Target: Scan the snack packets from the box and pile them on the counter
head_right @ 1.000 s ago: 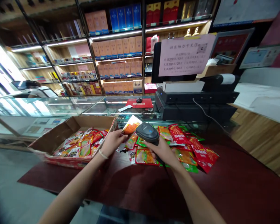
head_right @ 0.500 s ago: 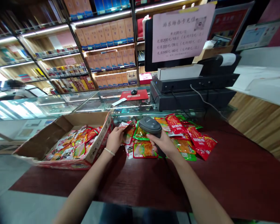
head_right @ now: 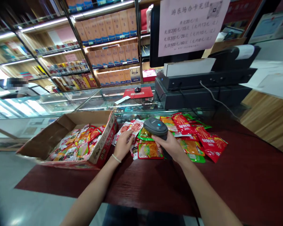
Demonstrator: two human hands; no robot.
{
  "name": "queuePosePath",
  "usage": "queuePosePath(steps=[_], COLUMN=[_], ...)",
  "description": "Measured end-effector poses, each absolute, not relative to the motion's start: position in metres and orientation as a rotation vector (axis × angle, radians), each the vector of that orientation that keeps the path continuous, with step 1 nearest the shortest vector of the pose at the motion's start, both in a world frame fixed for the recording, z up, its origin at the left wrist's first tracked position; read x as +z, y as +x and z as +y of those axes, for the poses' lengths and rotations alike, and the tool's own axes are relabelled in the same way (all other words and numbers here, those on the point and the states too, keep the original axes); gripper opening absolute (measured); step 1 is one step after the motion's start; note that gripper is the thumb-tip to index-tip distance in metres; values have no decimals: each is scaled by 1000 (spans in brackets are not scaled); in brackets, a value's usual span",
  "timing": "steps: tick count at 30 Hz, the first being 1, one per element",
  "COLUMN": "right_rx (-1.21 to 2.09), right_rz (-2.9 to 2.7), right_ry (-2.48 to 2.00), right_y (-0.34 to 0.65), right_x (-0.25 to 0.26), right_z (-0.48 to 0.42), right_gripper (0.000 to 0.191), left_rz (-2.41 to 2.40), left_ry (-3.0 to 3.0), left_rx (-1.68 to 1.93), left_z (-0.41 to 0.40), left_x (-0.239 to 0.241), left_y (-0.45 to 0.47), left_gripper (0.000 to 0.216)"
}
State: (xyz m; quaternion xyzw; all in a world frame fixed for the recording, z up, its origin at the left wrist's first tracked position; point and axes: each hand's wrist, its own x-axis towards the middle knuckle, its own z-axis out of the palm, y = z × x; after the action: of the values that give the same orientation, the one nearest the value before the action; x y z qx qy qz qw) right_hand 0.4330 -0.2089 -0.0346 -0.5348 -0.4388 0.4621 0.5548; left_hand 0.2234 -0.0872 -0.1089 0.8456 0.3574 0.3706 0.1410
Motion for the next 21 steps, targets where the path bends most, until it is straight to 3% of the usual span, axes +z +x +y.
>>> queuePosePath(steps=[5, 12, 21], right_rx=[1111, 1169, 1301], right_rz=[-990, -1088, -1260], right_ry=[-1255, -1178, -1062], right_y=[424, 393, 312], right_x=[-30, 11, 42], right_z=[-209, -194, -136], right_gripper=[41, 32, 37], left_rz=[926, 875, 1562], left_ry=[2319, 2413, 2290], left_rx=[1309, 1326, 897], left_z=[-111, -142, -30], left_x=[-68, 12, 42], left_y=[222, 156, 34], left_gripper=[30, 25, 24])
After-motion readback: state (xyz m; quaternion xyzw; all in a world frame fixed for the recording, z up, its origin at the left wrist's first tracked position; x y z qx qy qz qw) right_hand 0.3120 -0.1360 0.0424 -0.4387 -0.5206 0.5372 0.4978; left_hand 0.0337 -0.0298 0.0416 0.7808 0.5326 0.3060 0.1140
